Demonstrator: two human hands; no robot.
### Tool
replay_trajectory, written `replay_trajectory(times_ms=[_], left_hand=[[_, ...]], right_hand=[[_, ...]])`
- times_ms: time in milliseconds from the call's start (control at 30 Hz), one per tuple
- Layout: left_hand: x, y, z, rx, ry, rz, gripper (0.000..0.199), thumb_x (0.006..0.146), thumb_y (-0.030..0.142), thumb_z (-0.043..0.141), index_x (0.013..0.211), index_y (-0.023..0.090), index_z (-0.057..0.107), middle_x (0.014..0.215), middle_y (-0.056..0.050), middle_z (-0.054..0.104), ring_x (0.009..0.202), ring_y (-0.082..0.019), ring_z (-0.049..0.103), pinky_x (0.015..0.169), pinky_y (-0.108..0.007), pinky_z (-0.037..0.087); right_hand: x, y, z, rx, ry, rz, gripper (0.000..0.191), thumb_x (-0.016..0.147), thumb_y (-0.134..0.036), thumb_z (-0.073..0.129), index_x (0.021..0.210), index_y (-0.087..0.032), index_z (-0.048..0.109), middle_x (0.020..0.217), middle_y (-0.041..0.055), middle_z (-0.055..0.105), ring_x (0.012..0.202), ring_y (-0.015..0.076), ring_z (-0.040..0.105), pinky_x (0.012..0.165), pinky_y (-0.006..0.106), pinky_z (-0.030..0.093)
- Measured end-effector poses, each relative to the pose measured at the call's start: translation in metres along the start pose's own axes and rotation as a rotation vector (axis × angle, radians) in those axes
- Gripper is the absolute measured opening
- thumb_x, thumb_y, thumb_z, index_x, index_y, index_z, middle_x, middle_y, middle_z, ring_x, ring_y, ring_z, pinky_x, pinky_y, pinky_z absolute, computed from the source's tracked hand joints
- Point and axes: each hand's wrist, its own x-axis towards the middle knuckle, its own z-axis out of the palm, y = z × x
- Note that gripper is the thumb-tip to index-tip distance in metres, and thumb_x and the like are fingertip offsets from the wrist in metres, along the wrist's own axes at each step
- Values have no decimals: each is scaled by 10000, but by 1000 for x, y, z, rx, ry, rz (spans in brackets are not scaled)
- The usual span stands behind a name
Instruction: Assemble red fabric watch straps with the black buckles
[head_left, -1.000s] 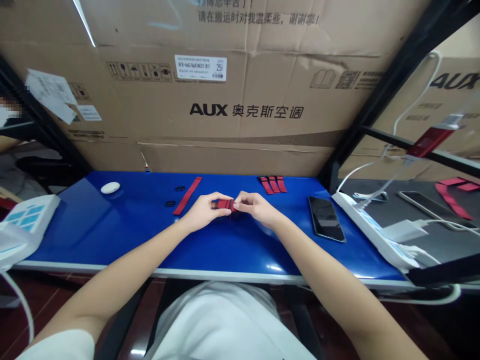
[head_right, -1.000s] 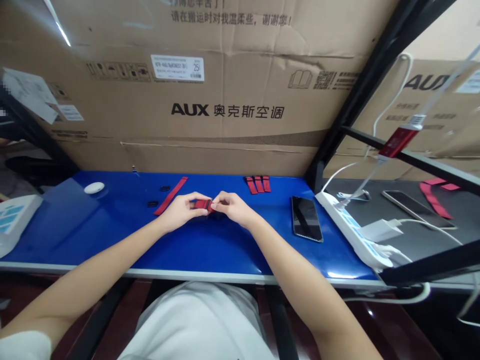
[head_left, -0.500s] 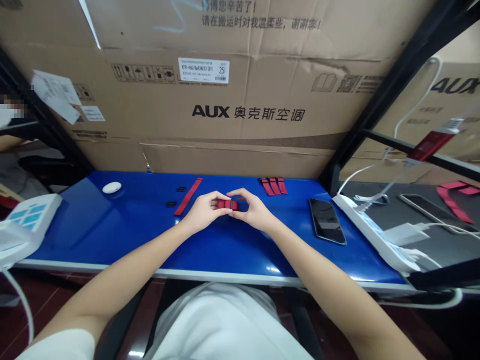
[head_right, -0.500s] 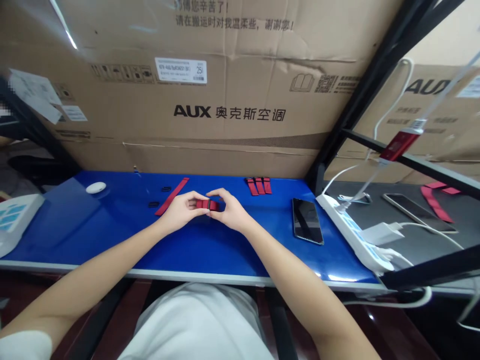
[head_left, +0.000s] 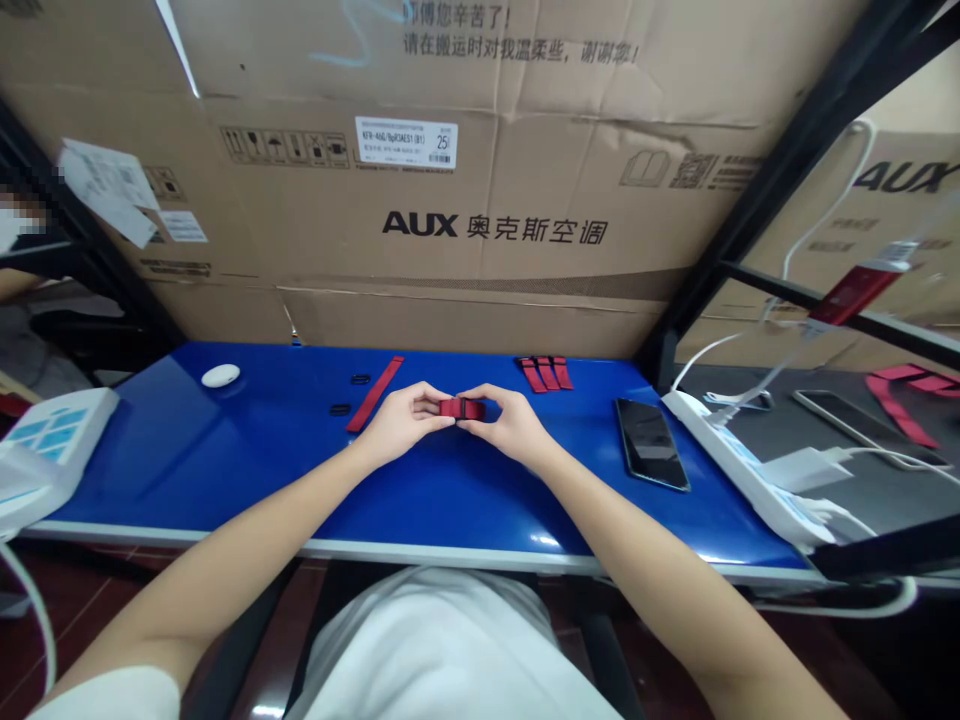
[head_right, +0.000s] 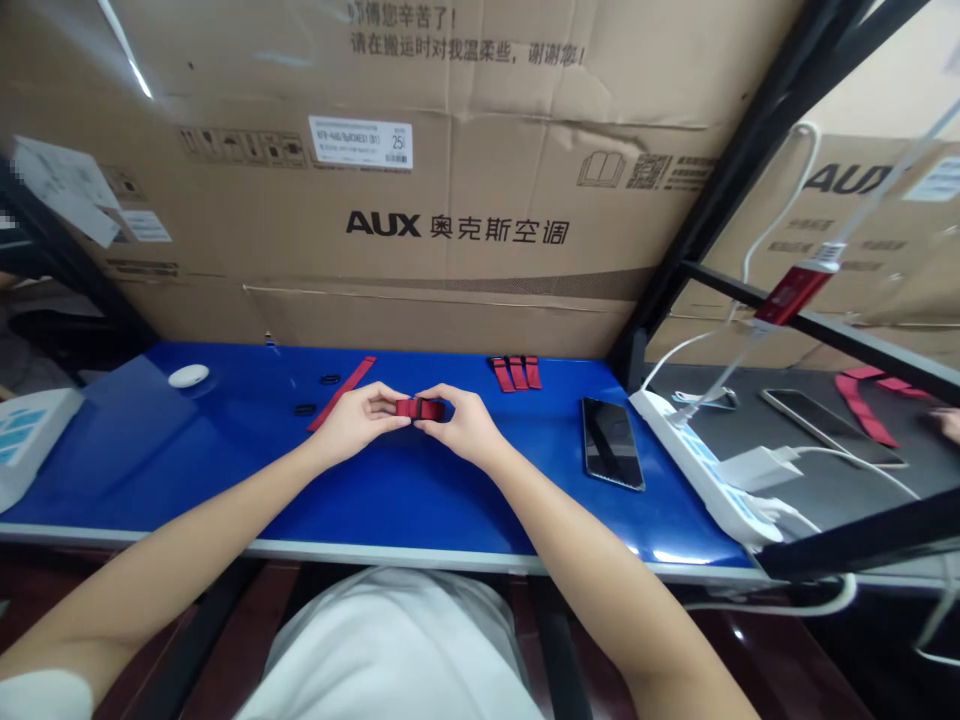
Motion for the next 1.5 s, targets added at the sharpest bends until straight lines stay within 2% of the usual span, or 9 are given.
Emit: replay_trajectory(times_ms=[300, 600, 733, 867, 1000, 1100, 1233, 1400, 1500], left_hand=[[5, -4, 4, -84, 17, -3, 324, 734, 373, 772, 887, 151, 593, 798, -34, 693, 709, -169, 691, 727, -330, 564], [8, -13, -15, 86, 35, -148, 216, 723, 291, 738, 845, 148, 630, 679, -19, 671, 599, -153, 658, 640, -296, 537], [4, -11, -22, 423, -186, -62, 217, 803, 338, 659, 933, 175, 718, 799, -42, 700, 705, -174, 650, 682, -302, 518], [2, -14, -27, 692, -324, 175, 271, 826, 349, 662, 1067, 241, 727, 1086, -68, 667, 998, -220, 615, 924, -373, 477], [8, -27, -22, 819, -270, 287, 228, 884, 358, 603, 1022, 249, 747, 1228, -63, 649, 1156, -243, 571, 1057, -419, 396], [14, -36, -12, 844, -207, 279, 264, 908, 374, 562, 1041, 240, 747, 1202, -62, 680, 1134, -239, 600, 1040, -402, 420], [20, -39, 0, 876, -142, 259, 300, 923, 368, 526, 1081, 224, 736, 1228, -86, 666, 1157, -258, 584, 1046, -410, 414], [16, -34, 1, 926, -185, 281, 367, 958, 359, 443, 1185, 205, 686, 1325, -91, 605, 1234, -253, 529, 1095, -406, 366], [9, -30, -3, 991, -140, 223, 462, 946, 435, 447, 1321, 207, 590, 1437, -103, 505, 1334, -279, 441, 1130, -431, 319]], right_hand=[[0, -7, 3, -49, -6, -104, 324, 760, -300, 738, 1062, -202, 672, 1019, 58, 690, 943, 202, 644, 878, 337, 486], [6, 11, -11, -323, -179, -75, 313, 743, -274, 770, 1043, -200, 714, 886, 49, 649, 756, 172, 601, 738, 310, 471], [11, 24, -10, -376, -289, -67, 373, 744, -215, 765, 1112, -221, 702, 940, 56, 655, 861, 191, 597, 831, 340, 462], [15, 39, -7, -508, -158, 28, 452, 783, -295, 736, 1219, -225, 641, 1115, 95, 643, 1051, 247, 564, 956, 420, 426], [13, 47, -4, -617, -53, 164, 390, 833, -371, 665, 1168, -172, 652, 1138, 120, 655, 1078, 273, 571, 957, 418, 443], [7, 46, 0, -641, -123, 146, 415, 887, -388, 575, 1225, -151, 623, 1302, 138, 599, 1226, 281, 518, 1051, 419, 385], [2, 38, 5, -675, -251, 158, 654, 908, -560, 458, 1408, -138, 473, 1524, 142, 377, 1428, 303, 302, 1174, 454, 211], [0, 32, 7, -709, -346, 208, 858, 865, -736, 332, 1505, -165, 322, 1598, 103, 205, 1484, 298, 149, 1201, 458, 105], [0, 33, 7, -718, -363, 220, 889, 855, -771, 273, 1524, -186, 275, 1608, 83, 170, 1492, 287, 108, 1203, 452, 75]])
